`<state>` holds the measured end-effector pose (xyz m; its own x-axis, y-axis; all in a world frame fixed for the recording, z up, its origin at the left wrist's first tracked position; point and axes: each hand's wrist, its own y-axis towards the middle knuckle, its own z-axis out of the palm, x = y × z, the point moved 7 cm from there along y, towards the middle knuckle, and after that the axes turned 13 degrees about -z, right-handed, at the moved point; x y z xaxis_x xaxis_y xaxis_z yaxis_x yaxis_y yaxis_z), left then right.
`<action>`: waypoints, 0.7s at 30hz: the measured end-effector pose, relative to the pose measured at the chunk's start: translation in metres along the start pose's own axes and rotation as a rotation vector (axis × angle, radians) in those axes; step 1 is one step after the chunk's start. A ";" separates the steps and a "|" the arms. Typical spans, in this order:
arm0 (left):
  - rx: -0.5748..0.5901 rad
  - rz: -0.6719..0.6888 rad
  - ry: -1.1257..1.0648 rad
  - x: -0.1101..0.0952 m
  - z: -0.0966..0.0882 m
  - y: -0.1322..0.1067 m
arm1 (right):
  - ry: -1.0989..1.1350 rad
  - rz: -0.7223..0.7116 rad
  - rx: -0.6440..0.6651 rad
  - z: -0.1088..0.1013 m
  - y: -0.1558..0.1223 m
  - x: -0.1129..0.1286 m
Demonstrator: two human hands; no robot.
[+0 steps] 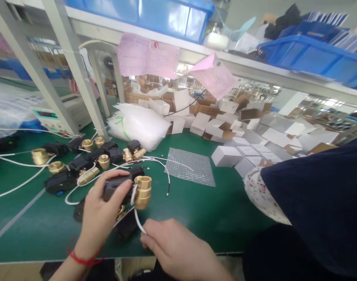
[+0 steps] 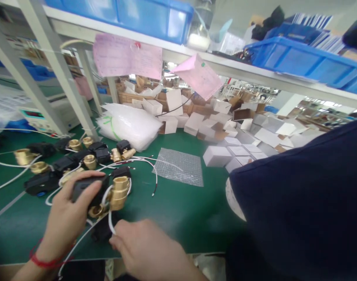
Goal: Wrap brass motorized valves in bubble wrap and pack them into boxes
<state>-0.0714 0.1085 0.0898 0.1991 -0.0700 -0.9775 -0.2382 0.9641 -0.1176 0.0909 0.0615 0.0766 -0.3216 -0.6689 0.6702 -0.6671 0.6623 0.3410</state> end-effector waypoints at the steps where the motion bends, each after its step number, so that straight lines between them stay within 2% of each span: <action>1: -0.007 0.125 0.150 -0.006 0.002 -0.003 | -0.041 -0.004 -0.021 -0.010 -0.001 0.007; 2: 0.027 0.194 0.278 -0.007 0.008 -0.006 | -0.051 0.007 -0.078 -0.023 -0.001 0.009; 3: 0.087 0.180 0.339 -0.002 0.013 -0.008 | -0.026 0.027 -0.156 -0.035 0.000 0.006; 5: 0.232 -0.077 0.211 0.022 0.018 -0.011 | 0.058 0.068 -0.255 -0.045 0.005 -0.011; 6: 0.277 -0.241 0.083 0.033 0.019 -0.013 | 0.094 0.065 -0.248 -0.039 0.008 -0.020; 7: 0.274 -0.389 -0.054 0.042 0.019 -0.015 | 0.113 0.057 -0.221 -0.028 0.011 -0.027; 9: 0.143 -0.568 -0.303 0.048 0.015 -0.016 | 0.065 0.030 -0.219 -0.001 0.010 -0.033; 11: -0.020 -0.611 -0.487 0.046 0.012 -0.014 | -0.103 0.012 -0.308 0.018 0.004 -0.028; 12: -0.067 -0.602 -0.557 0.044 0.013 -0.012 | -0.213 -0.002 -0.373 0.022 -0.001 -0.022; 15: -0.060 -0.574 -0.631 0.042 0.022 -0.009 | -0.448 -0.089 -0.580 0.017 -0.013 0.000; 17: -0.049 -0.588 -0.626 0.048 0.025 -0.011 | -0.474 -0.158 -0.682 0.006 -0.018 0.009; 21: -0.036 -0.595 -0.669 0.057 0.026 -0.016 | -0.432 -0.200 -0.756 -0.010 -0.018 0.008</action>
<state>-0.0316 0.0952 0.0403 0.8092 -0.3811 -0.4472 0.0542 0.8063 -0.5890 0.1074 0.0475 0.0821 -0.5738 -0.7633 0.2971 -0.1655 0.4633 0.8706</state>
